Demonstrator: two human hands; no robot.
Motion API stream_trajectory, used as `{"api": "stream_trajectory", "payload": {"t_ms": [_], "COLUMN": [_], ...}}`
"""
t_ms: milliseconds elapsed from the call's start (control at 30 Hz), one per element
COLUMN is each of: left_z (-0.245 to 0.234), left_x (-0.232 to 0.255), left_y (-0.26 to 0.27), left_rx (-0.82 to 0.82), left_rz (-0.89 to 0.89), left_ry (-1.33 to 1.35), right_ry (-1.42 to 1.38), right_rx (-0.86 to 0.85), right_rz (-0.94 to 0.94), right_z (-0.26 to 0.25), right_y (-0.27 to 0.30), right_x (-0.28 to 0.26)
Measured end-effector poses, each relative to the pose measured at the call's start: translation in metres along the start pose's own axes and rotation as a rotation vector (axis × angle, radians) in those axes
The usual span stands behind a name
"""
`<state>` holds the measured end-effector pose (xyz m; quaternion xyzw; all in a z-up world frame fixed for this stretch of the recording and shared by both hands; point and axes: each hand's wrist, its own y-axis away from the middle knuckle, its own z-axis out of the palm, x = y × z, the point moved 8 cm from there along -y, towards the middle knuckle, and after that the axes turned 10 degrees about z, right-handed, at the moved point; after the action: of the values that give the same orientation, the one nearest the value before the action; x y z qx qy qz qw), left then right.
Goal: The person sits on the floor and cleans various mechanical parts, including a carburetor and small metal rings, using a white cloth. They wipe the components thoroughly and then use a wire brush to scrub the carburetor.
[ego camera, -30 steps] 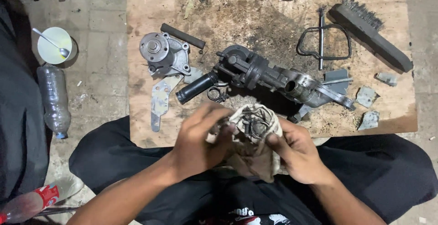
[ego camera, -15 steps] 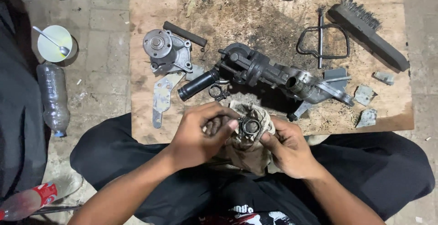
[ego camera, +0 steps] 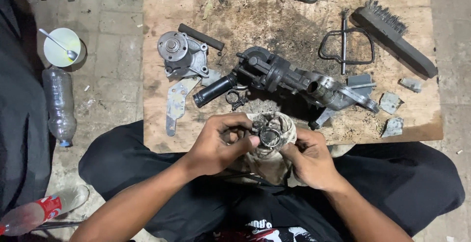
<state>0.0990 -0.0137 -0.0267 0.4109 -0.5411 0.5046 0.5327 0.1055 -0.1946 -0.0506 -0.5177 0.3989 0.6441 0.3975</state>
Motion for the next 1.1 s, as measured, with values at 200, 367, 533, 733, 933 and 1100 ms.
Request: {"api": "stream_trajectory", "payload": {"t_ms": [200, 367, 533, 733, 933, 1100], "left_z": [-0.008, -0.006, 0.002, 0.006, 0.006, 0.012], "left_x": [0.005, 0.014, 0.027, 0.032, 0.033, 0.041], "left_y": [-0.004, -0.005, -0.001, 0.004, 0.007, 0.009], "left_rx": [0.055, 0.081, -0.088, -0.082, -0.068, -0.159], "left_rz": [0.209, 0.296, 0.306, 0.415, 0.560, 0.736], "left_ry": [-0.027, -0.023, -0.123, -0.183, -0.350, -0.504], "right_ry": [-0.050, 0.010, 0.009, 0.102, 0.170, 0.005], "right_rx": [-0.031, -0.092, -0.167, -0.242, -0.358, -0.241], "right_rz": [-0.022, -0.032, 0.160, 0.165, 0.063, 0.243], "right_z": [-0.003, 0.003, -0.005, 0.000, 0.004, 0.018], "right_y": [0.003, 0.001, 0.016, 0.018, 0.021, 0.017], "right_x": [0.002, -0.006, 0.023, 0.020, 0.019, 0.013]}}
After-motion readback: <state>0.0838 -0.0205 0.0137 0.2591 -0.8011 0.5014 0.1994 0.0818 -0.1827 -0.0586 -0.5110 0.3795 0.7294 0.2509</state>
